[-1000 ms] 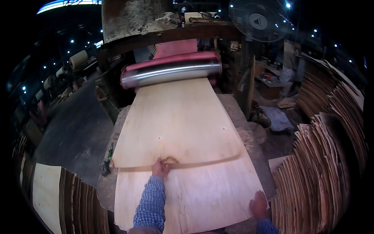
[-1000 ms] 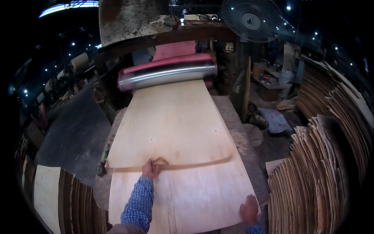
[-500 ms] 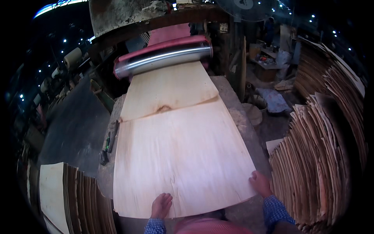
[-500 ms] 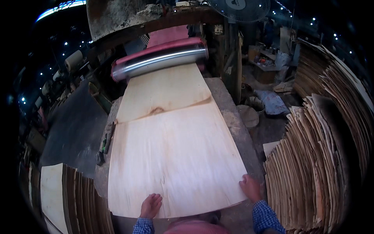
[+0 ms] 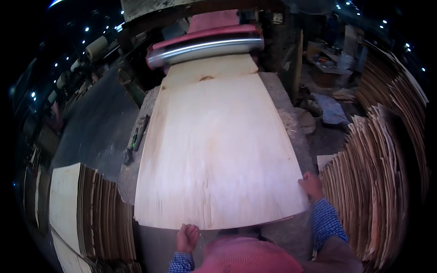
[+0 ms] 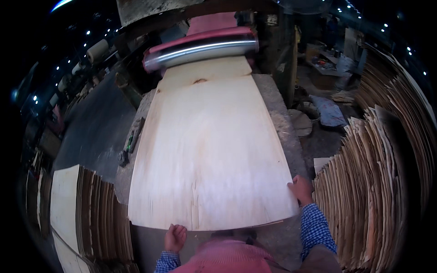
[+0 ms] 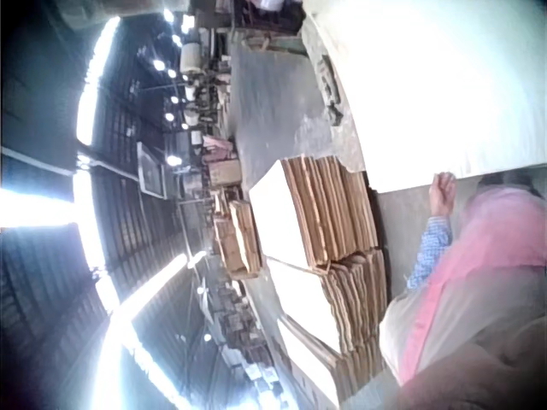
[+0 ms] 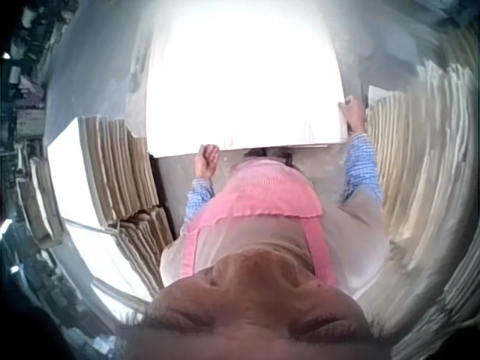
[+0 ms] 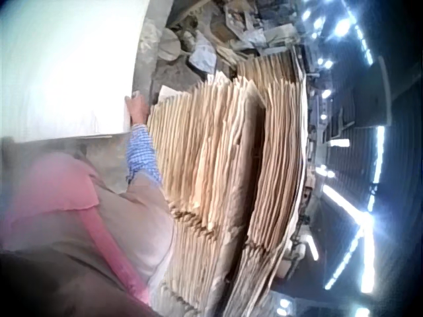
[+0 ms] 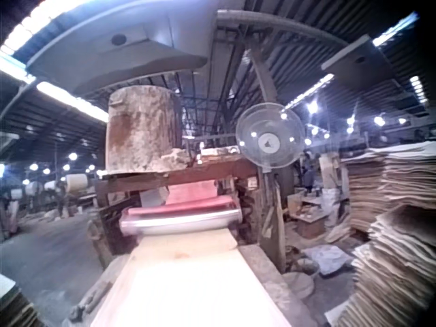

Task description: The person uses a metal pole to move an object near a large roller machine, then picks up plywood sheets from a stack and feeds them one by one into the rollers by hand.

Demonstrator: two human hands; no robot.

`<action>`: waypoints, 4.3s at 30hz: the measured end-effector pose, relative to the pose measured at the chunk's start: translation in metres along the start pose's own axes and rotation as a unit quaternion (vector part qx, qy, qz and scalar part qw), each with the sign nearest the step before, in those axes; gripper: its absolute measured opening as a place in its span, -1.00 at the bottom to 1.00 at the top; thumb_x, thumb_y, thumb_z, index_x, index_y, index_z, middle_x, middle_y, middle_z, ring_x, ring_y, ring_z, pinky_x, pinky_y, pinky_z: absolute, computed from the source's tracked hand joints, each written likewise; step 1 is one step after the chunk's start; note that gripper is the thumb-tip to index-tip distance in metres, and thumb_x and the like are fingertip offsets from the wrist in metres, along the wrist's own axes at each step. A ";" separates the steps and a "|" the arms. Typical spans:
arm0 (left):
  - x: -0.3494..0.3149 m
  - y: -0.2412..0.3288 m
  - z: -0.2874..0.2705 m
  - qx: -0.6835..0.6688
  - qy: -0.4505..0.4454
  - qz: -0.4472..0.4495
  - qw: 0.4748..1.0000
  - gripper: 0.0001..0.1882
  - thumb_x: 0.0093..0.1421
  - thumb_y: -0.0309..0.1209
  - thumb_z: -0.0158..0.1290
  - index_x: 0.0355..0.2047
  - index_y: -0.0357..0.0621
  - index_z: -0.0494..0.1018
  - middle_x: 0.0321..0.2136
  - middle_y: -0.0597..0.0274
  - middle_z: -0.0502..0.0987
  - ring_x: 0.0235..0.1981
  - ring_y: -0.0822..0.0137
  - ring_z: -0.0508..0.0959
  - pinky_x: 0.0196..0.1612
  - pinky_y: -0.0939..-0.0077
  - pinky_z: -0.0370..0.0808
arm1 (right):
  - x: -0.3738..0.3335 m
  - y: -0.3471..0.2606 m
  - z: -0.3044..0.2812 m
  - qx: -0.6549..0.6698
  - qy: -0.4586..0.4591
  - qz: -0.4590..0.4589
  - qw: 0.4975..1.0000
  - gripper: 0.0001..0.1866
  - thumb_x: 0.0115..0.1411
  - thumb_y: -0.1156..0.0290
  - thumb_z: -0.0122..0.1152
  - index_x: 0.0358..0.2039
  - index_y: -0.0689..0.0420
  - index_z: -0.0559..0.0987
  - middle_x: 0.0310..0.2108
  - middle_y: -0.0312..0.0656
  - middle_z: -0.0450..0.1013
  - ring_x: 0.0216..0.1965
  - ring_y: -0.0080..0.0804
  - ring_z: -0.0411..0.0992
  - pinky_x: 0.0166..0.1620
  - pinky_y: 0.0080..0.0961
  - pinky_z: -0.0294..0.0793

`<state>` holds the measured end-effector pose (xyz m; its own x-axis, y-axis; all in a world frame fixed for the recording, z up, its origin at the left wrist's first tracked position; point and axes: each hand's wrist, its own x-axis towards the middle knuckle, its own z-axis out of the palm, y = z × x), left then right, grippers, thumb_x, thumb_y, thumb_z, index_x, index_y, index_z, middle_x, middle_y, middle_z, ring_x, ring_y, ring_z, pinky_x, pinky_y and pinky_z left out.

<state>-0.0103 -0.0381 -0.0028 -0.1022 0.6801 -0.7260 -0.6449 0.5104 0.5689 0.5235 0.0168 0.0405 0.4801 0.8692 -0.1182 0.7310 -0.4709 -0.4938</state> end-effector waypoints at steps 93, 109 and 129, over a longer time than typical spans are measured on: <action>0.028 0.039 0.014 0.110 -0.059 -0.086 0.988 -0.72 0.30 -0.20 -0.14 -0.24 -0.16 0.36 -0.26 0.07 0.51 -0.20 0.13 0.52 -0.24 0.32 0.50 | -0.021 -0.003 0.010 -0.082 0.002 0.000 0.997 -0.67 0.03 0.22 0.21 -0.23 0.13 0.51 -0.38 -0.02 0.53 -0.32 0.00 0.50 -0.21 -0.17 0.46; 0.000 0.005 -0.017 0.023 0.052 -0.032 0.998 -0.64 0.26 -0.10 -0.05 -0.35 -0.20 0.36 -0.45 0.09 0.49 -0.41 0.12 0.55 -0.42 0.39 0.51 | -0.025 -0.034 0.000 -0.130 -0.055 -0.023 0.990 -0.65 -0.02 0.20 0.22 -0.29 0.16 0.50 -0.34 0.01 0.50 -0.25 -0.02 0.47 -0.17 -0.14 0.42; 0.038 0.057 -0.008 0.039 0.095 0.129 0.986 -0.69 0.32 -0.25 -0.20 -0.54 -0.10 0.27 -0.67 0.28 0.34 -0.68 0.37 0.38 -0.70 0.57 0.30 | -0.037 -0.019 0.032 0.119 -0.055 0.066 0.989 -0.67 -0.11 0.25 0.35 -0.40 0.22 0.58 -0.43 -0.14 0.53 -0.35 -0.35 0.51 -0.25 -0.42 0.47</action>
<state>-0.0574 0.0125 -0.0007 -0.4006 0.6854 -0.6081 -0.5193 0.3769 0.7670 0.4763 -0.0015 0.0269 0.4984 0.8200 -0.2815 0.5241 -0.5436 -0.6556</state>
